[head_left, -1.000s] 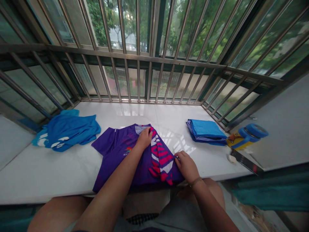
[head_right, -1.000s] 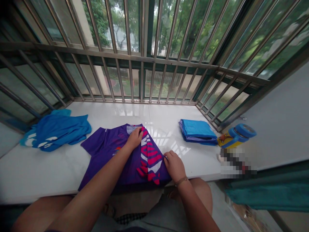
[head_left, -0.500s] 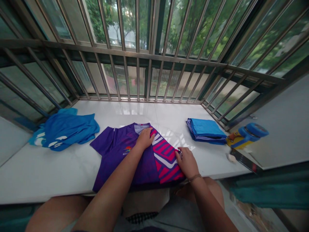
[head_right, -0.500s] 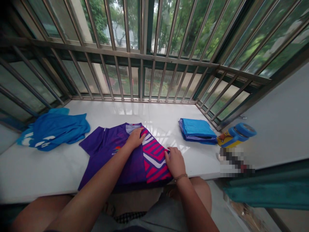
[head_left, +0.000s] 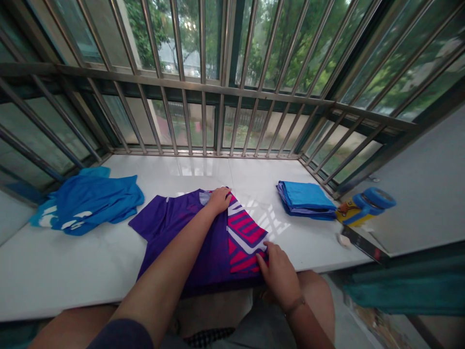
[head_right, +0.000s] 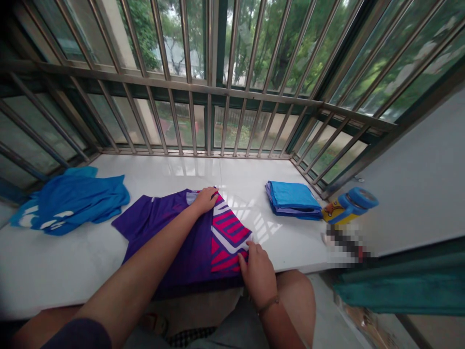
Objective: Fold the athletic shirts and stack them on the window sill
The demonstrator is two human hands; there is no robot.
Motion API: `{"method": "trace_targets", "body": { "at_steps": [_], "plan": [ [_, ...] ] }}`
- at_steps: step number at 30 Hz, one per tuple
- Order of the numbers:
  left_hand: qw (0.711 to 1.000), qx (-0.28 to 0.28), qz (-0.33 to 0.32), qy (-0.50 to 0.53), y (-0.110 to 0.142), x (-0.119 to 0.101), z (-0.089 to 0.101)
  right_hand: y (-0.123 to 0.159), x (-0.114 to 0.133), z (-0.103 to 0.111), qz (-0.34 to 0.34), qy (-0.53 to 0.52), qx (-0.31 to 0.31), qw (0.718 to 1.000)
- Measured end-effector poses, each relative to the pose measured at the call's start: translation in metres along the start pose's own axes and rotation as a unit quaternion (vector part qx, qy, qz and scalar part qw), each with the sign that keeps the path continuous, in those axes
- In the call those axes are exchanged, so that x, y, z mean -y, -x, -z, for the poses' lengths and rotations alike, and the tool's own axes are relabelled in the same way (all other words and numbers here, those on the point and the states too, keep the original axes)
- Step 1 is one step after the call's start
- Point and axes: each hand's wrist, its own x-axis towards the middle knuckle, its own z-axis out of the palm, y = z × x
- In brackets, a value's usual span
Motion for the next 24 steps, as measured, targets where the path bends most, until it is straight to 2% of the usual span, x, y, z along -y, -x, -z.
{"method": "trace_targets", "body": {
  "at_steps": [4, 8, 14, 17, 21, 24],
  "plan": [
    [1.000, -0.013, 0.000, -0.016, 0.001, 0.002, -0.002, 0.016, 0.006, -0.005, 0.080, 0.006, 0.024, 0.996],
    [0.999, -0.033, -0.001, -0.036, 0.007, -0.001, -0.001, 0.016, 0.009, -0.013, 0.115, 0.034, 0.037, 0.992],
    [0.996, 0.022, -0.069, -0.044, 0.007, -0.004, 0.005, 0.012, 0.014, -0.013, 0.178, 0.049, 0.020, 0.983],
    [0.996, 0.027, -0.062, -0.060, 0.006, -0.013, 0.007, 0.003, 0.015, -0.007, 0.168, 0.036, 0.001, 0.985],
    [0.995, 0.017, -0.052, -0.081, 0.017, -0.044, -0.002, -0.018, 0.010, -0.012, 0.134, 0.038, -0.046, 0.989],
    [0.994, 0.029, -0.075, -0.072, 0.036, -0.070, -0.018, -0.030, 0.006, -0.021, 0.078, 0.071, 0.016, 0.994]
  ]
}}
